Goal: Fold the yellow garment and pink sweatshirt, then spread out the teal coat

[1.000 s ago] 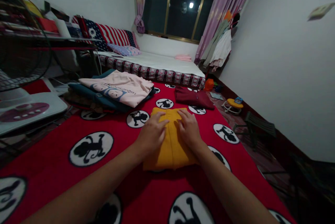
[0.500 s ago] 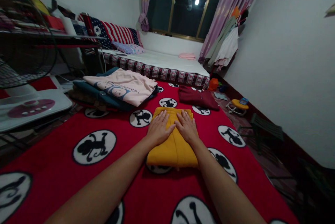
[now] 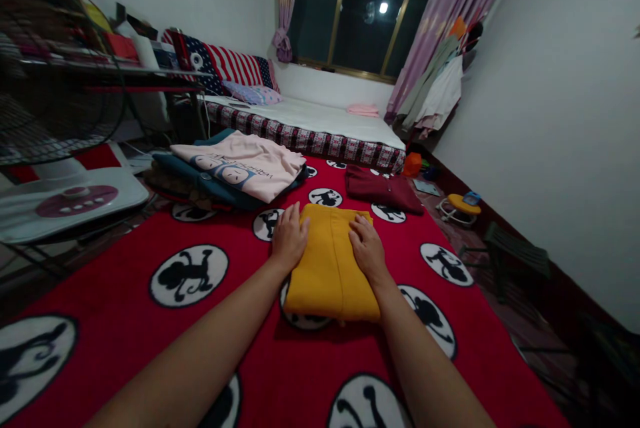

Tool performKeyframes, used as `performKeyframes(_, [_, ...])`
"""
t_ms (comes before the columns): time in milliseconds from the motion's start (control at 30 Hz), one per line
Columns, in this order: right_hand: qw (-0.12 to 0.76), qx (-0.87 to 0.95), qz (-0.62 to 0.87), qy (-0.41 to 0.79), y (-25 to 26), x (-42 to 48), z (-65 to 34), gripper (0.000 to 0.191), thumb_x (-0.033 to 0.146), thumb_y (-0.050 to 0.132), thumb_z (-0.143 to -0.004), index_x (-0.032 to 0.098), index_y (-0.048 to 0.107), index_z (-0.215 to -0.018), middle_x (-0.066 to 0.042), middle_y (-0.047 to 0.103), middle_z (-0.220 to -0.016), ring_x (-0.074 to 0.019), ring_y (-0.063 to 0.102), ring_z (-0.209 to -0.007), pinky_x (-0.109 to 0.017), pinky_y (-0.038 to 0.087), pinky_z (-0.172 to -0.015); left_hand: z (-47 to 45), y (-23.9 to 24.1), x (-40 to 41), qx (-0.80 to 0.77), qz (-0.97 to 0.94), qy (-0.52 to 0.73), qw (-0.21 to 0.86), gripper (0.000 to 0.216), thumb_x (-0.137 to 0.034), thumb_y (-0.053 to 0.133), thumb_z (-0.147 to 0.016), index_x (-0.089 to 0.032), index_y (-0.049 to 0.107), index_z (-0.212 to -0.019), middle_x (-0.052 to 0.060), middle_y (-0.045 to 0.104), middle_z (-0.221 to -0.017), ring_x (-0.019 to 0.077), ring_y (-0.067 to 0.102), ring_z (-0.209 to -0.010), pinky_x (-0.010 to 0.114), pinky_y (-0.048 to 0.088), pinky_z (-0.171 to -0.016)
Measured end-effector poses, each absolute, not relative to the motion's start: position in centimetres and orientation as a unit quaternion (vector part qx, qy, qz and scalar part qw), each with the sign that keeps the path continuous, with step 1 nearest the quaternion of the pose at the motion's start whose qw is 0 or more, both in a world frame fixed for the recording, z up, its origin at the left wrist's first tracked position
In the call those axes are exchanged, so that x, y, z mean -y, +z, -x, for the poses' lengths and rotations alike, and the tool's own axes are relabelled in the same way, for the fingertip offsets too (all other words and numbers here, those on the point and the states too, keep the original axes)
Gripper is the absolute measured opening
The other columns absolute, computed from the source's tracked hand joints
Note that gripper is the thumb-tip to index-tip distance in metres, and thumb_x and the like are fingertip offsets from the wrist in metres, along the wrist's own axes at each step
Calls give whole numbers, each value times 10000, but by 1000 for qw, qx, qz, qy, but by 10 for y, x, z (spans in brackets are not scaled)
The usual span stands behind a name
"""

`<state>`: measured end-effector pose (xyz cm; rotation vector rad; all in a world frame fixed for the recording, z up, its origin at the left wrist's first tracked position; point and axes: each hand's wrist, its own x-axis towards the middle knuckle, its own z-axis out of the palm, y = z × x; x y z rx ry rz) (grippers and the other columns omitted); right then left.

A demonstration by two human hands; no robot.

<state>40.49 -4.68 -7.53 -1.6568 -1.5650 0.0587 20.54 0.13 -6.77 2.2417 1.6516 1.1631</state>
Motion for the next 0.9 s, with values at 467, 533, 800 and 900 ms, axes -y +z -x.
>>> performKeyframes(467, [474,635,609,21,-77,45,-409,258,280,488,-845,181,713,-921,-134,655,-1196,-253,564,-1174,-454,397,-1035,-212,-53,6,-412,-695,502,309,194,-189,682,-772,-172,724,-960,41,745,-848,161,677,-734,258,513,-703])
performKeyframes(533, [474,637,608,23,-77,46,-409,260,276,488,-843,175,715,-919,-138,660,-1185,-256,569,-1164,-453,400,-1031,-213,-51,10,-415,-723,480,274,182,-214,726,-736,-174,728,-913,42,737,-866,157,660,-713,262,500,-685])
performKeyframes(800, [475,636,607,23,-79,45,-409,263,286,487,-844,176,716,-909,-137,663,-1180,-260,576,-1149,-459,406,-1017,-213,-53,9,-464,-766,392,211,216,-300,747,-702,-176,745,-878,49,720,-758,166,619,-635,265,435,-593])
performKeyframes(900, [476,638,605,23,-78,46,-409,260,281,488,-843,177,718,-907,-134,666,-1172,-260,577,-1147,-457,409,-1014,-213,-50,7,-460,-764,390,229,141,-300,726,-694,-186,741,-775,40,721,-739,168,622,-644,258,424,-589])
